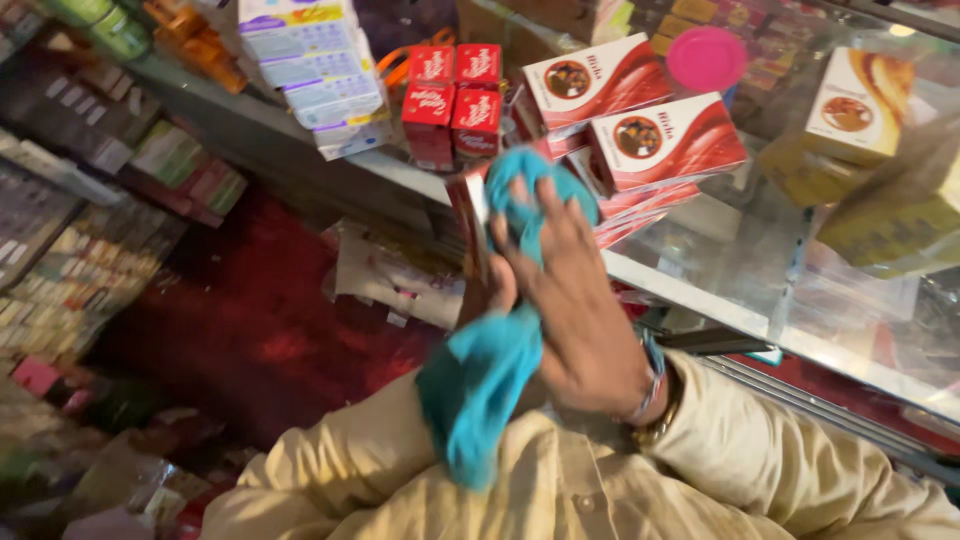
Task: The person cleans boxes with a cloth by hand, picking up boxes one at a time, wiping the front and sides, and placing them back on a display surface.
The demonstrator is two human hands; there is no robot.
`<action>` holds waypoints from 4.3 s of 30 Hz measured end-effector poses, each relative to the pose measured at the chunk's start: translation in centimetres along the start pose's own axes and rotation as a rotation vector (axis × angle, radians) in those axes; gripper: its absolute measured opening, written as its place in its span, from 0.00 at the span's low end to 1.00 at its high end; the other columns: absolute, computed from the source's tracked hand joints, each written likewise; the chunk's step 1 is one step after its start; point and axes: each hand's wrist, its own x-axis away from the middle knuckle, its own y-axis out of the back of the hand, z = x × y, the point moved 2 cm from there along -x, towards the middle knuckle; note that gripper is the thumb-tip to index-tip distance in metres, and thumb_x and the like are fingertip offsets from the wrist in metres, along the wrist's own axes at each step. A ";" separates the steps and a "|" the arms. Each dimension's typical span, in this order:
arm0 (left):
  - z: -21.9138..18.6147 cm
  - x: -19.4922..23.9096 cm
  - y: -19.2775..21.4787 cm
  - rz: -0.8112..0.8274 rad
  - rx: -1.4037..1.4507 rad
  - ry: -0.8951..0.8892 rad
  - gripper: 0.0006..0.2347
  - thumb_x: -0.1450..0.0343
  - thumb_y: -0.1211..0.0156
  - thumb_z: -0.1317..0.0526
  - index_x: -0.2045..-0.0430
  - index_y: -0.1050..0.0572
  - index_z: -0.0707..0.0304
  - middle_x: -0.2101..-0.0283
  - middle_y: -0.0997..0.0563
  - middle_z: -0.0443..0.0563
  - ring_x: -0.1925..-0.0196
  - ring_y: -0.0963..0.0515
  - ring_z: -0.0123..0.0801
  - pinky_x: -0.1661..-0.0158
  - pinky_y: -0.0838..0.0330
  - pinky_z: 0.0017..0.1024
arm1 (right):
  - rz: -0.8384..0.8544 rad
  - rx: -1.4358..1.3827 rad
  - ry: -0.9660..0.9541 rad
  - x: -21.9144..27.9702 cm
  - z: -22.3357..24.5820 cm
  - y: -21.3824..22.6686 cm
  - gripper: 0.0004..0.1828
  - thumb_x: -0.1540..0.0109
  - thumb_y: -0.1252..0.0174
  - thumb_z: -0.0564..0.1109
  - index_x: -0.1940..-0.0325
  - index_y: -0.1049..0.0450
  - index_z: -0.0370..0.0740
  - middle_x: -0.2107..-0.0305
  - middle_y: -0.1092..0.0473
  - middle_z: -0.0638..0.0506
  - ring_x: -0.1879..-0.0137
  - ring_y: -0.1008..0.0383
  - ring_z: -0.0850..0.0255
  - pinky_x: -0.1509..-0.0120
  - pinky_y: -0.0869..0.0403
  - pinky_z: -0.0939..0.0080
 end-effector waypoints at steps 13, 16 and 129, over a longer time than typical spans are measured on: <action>2.5 -0.3 1.4 -0.091 0.436 0.581 0.14 0.20 0.55 0.57 0.46 0.30 0.67 0.55 0.21 0.50 0.55 0.21 0.28 0.54 0.25 0.29 | 0.041 -0.289 0.093 9.0 -3.8 0.6 0.15 0.31 0.50 0.49 0.47 0.24 0.42 0.37 0.30 0.50 0.25 0.30 0.52 0.17 0.38 0.34; 2.0 -1.2 1.8 -0.230 0.682 0.641 0.17 0.20 0.56 0.56 0.43 0.35 0.70 0.54 0.22 0.49 0.54 0.21 0.29 0.53 0.24 0.30 | -0.282 -1.395 -0.253 10.6 -4.8 1.6 0.20 0.22 0.53 0.50 0.42 0.26 0.30 0.40 0.33 0.35 0.30 0.34 0.43 0.24 0.35 0.33; 0.3 0.0 -5.3 0.202 0.635 0.388 0.27 0.18 0.59 0.46 0.27 0.45 0.64 0.24 0.41 0.56 0.20 0.43 0.38 0.24 0.49 0.37 | -0.396 -0.250 -0.259 2.3 -4.2 0.8 0.24 0.23 0.54 0.44 0.23 0.40 0.34 0.25 0.45 0.39 0.17 0.47 0.45 0.13 0.49 0.53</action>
